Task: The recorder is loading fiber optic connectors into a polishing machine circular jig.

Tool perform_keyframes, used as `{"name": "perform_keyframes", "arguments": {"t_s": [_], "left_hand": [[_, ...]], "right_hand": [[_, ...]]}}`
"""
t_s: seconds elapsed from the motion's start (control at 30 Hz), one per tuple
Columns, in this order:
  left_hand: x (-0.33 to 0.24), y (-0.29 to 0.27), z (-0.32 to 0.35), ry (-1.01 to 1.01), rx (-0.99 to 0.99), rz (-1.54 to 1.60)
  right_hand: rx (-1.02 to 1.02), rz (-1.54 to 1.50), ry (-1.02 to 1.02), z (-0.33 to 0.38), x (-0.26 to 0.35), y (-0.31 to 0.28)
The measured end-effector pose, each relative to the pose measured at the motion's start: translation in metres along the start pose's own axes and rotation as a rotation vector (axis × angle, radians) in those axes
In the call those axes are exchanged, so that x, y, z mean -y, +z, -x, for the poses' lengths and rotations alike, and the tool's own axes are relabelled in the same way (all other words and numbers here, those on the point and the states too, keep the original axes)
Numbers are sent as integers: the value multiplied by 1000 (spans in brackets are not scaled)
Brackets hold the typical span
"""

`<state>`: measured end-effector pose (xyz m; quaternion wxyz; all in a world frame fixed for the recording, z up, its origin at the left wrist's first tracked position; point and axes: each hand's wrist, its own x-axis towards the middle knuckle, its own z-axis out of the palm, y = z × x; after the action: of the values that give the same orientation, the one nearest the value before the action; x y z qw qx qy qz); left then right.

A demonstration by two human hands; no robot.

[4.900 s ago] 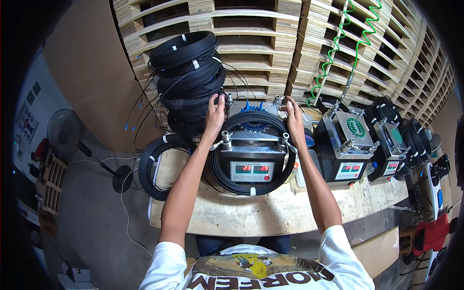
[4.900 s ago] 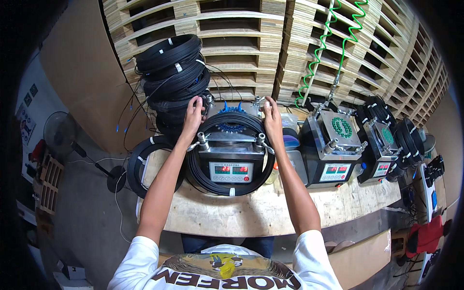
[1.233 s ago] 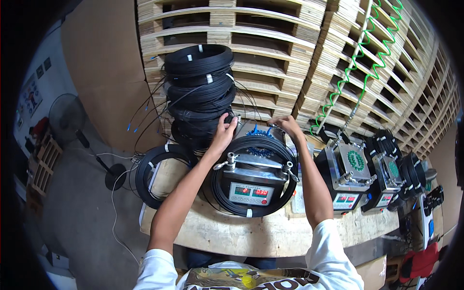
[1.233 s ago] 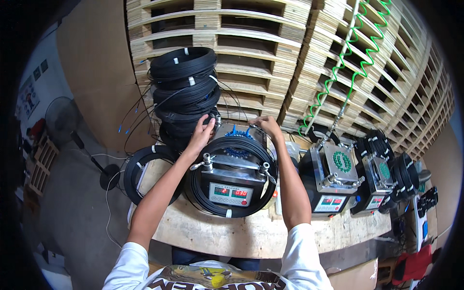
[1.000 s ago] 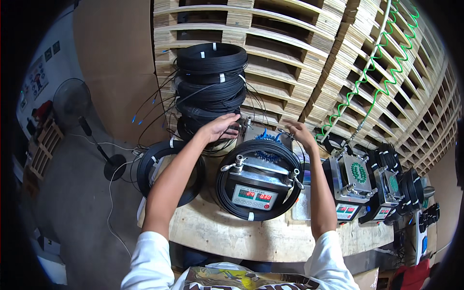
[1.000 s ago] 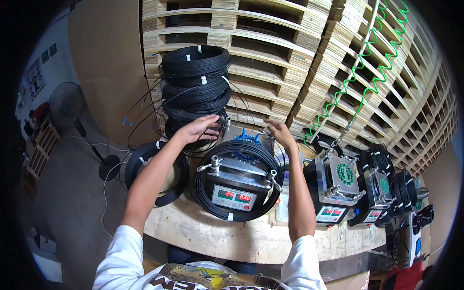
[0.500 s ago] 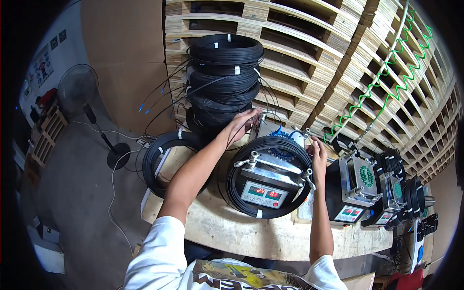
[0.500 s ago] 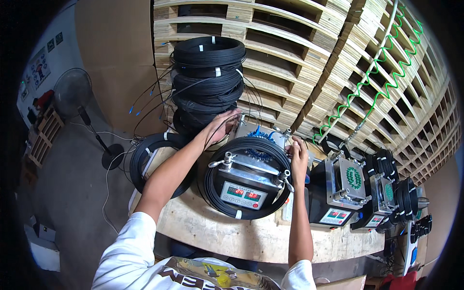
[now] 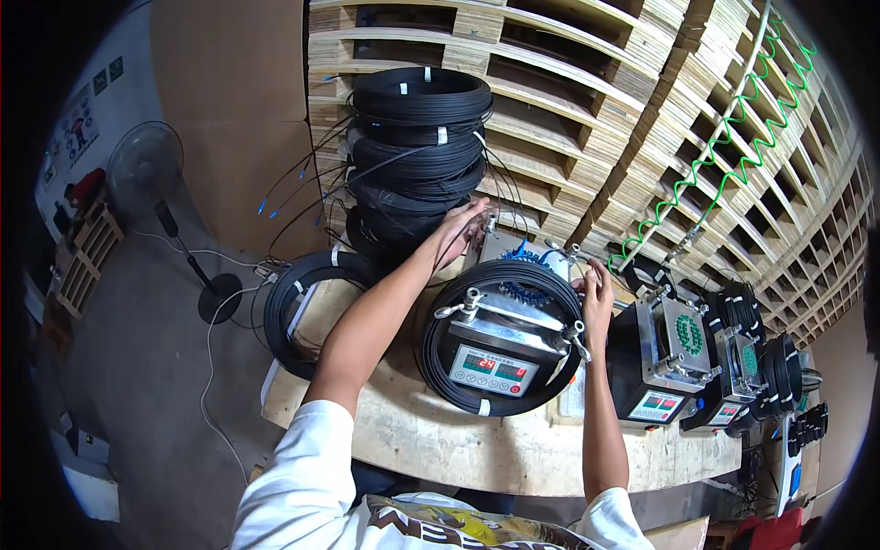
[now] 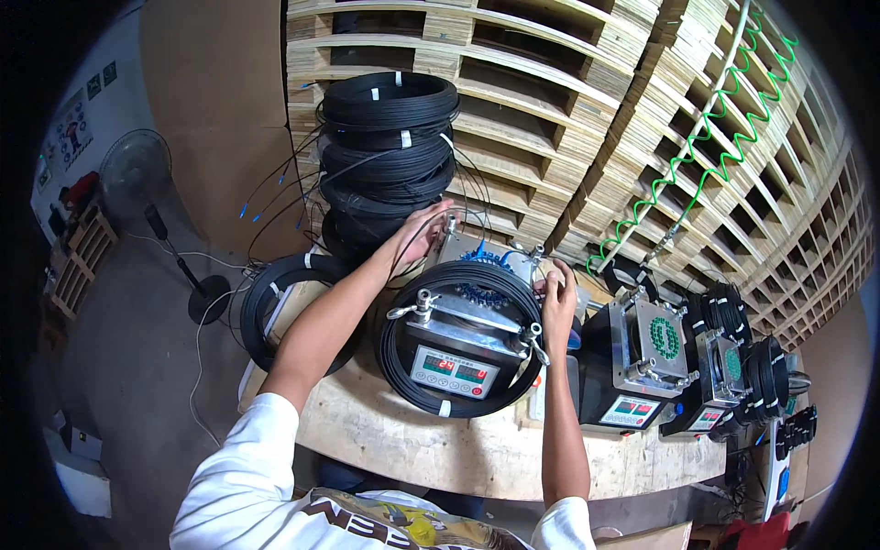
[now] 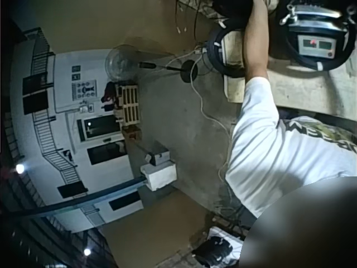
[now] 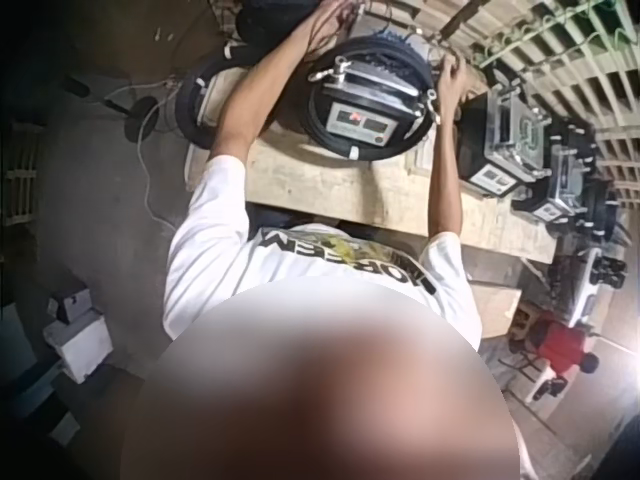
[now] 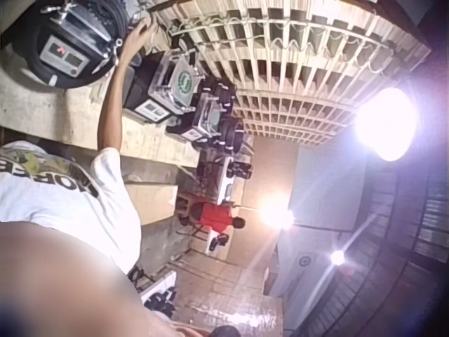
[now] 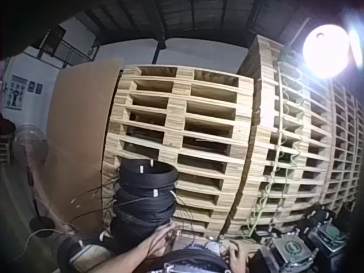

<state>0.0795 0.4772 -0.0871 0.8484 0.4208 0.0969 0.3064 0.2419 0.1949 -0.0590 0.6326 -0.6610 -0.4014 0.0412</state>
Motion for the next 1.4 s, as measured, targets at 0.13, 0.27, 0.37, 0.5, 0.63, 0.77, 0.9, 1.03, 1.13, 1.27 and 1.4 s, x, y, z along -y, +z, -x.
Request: {"name": "perform_keyframes", "arguments": {"t_s": [0.13, 0.27, 0.37, 0.5, 0.63, 0.77, 0.9, 1.03, 1.13, 1.27, 1.4], "left_hand": [[-6, 12, -28, -155, -53, -280], [-12, 2, -33, -375, 123, -390], [-24, -4, -22, -455, 234, -461], [-53, 1, 15, -313, 147, -632], [-82, 18, 73, 494, -156, -939], [-80, 60, 173, 990, -109, -1243], [-56, 72, 236, 756, 86, -1559], [-34, 60, 243, 589, -10, -1612], [-28, 62, 244, 429, -184, -1510], [-13, 72, 246, 690, -124, -1316], [8, 108, 251, 481, -51, -1132]], "right_hand": [[18, -29, 17, 1, 4, 4], [4, -30, 10, 1, 3, 2], [27, -75, 18, 4, -1, 5], [30, -21, -14, -1, -7, 3], [46, -79, -6, -7, -14, 3], [39, -52, -20, -10, -17, -2], [4, -74, -26, -7, -17, -2], [19, -49, -42, -5, -19, 0], [15, -39, -42, -3, -16, 1], [17, -46, -27, -2, -15, -2], [-57, -96, -38, -3, -17, -13]]}}
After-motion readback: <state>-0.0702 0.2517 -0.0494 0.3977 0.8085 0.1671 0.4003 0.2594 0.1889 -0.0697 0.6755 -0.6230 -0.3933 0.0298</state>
